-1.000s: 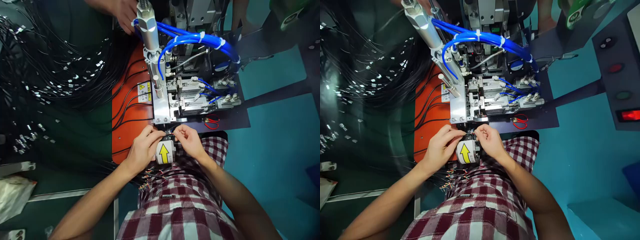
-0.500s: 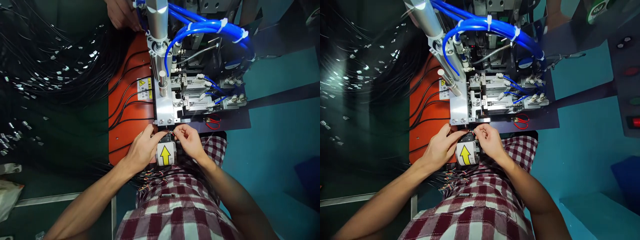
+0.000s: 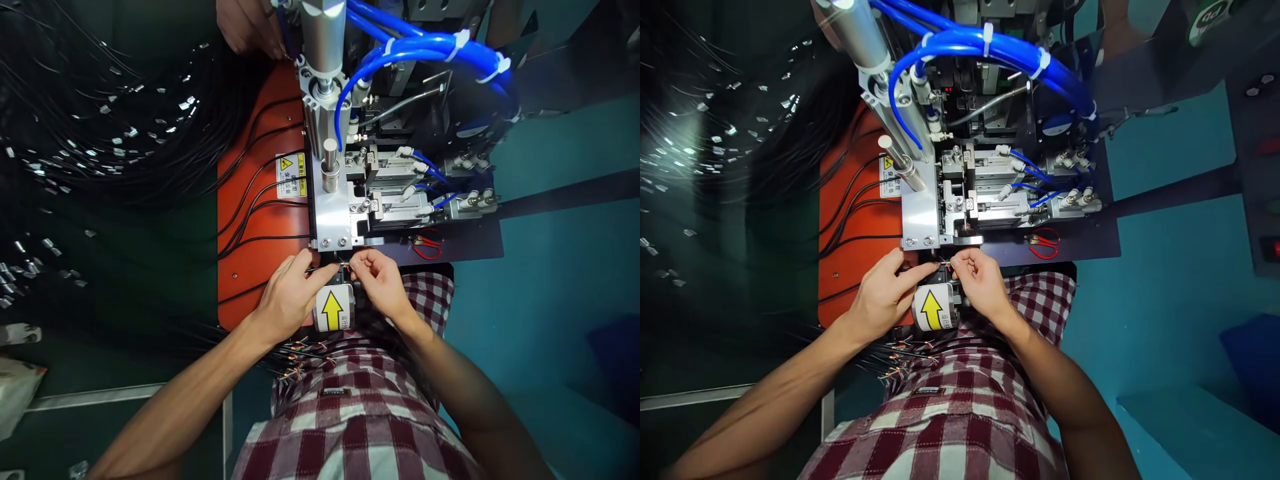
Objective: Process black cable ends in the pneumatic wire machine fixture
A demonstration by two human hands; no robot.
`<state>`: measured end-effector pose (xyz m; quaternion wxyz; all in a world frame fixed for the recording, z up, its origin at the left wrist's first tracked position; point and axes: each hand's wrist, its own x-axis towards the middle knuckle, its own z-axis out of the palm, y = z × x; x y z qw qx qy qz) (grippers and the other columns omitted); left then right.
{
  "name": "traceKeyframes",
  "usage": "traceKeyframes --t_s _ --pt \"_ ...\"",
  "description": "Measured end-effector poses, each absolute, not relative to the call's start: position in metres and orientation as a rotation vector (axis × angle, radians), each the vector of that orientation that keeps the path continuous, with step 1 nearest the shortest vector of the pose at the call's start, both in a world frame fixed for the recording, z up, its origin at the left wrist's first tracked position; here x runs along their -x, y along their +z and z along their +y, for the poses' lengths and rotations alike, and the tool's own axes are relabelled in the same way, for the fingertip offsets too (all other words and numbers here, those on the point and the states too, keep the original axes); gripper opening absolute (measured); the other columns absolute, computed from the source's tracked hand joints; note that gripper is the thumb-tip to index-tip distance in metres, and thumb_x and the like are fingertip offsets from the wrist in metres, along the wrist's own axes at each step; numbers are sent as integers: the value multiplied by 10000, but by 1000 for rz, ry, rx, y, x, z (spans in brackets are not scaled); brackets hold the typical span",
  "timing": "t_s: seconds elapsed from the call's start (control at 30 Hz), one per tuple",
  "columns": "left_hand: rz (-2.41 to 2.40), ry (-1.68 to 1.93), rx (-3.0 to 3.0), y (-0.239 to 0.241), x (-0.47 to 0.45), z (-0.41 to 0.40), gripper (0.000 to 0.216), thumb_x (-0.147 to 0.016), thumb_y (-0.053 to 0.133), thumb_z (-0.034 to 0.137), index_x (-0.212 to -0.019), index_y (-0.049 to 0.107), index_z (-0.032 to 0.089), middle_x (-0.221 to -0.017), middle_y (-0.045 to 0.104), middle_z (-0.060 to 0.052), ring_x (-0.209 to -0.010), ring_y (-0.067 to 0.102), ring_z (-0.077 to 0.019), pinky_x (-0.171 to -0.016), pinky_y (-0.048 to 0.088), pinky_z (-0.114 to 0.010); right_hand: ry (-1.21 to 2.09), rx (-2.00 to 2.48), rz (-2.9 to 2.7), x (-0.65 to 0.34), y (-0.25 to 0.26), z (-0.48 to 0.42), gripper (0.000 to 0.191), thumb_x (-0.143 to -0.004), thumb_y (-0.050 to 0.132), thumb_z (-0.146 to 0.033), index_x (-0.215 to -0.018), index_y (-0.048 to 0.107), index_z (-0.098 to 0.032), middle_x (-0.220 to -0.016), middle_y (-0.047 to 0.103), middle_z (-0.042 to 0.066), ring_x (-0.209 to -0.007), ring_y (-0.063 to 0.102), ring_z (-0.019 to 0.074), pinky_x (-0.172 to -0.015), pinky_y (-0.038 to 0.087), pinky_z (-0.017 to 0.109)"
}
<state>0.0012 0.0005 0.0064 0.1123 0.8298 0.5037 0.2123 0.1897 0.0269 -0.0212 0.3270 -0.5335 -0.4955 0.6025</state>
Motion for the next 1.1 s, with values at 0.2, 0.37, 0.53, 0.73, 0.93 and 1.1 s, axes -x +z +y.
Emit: traceKeyframes --t_s 0.2,0.37,0.53,0.73,0.93,1.1 --pt "1485 668 -2463 2 -2 0 275 -919 461 172 -1092 672 204 -835 486 -51 -709 477 -157 -615 436 -261 1559 1381 -1276 -188 -20 26 245 -846 601 -405 -777 565 -173 -650 572 -3 -585 535 121 -563 441 241" --pt "1477 625 -2489 5 -2 0 288 -908 467 148 -1099 679 185 -809 476 -53 -679 447 -156 -600 417 -263 1553 1371 -1289 -188 -19 25 227 -856 593 -387 -772 562 -178 -655 564 -5 -589 536 123 -567 438 243" --pt "1497 599 -2480 7 -1 0 304 -898 462 134 -1093 687 194 -784 458 -46 -662 431 -155 -590 407 -263 1537 1389 -1315 -188 -21 24 218 -866 580 -388 -796 564 -182 -667 576 0 -601 547 128 -572 443 245" --pt "1514 585 -2492 5 -1 0 302 -906 453 155 -1108 673 203 -791 450 -43 -671 434 -159 -600 417 -264 1530 1372 -1335 -189 -22 24 195 -883 568 -360 -809 566 -180 -674 579 -1 -608 549 124 -579 441 240" --pt "1496 606 -2486 4 0 0 294 -921 443 190 -1115 662 211 -801 451 -37 -675 429 -152 -600 414 -255 1526 1366 -1363 -190 -22 24 195 -890 560 -358 -806 563 -182 -676 583 -2 -611 549 126 -579 436 239" --pt "1511 570 -2458 5 0 0 304 -913 449 176 -1114 674 209 -793 449 -41 -679 442 -157 -610 419 -266 1518 1371 -1364 -191 -22 23 190 -891 560 -357 -810 565 -185 -691 584 0 -616 555 127 -583 441 241"
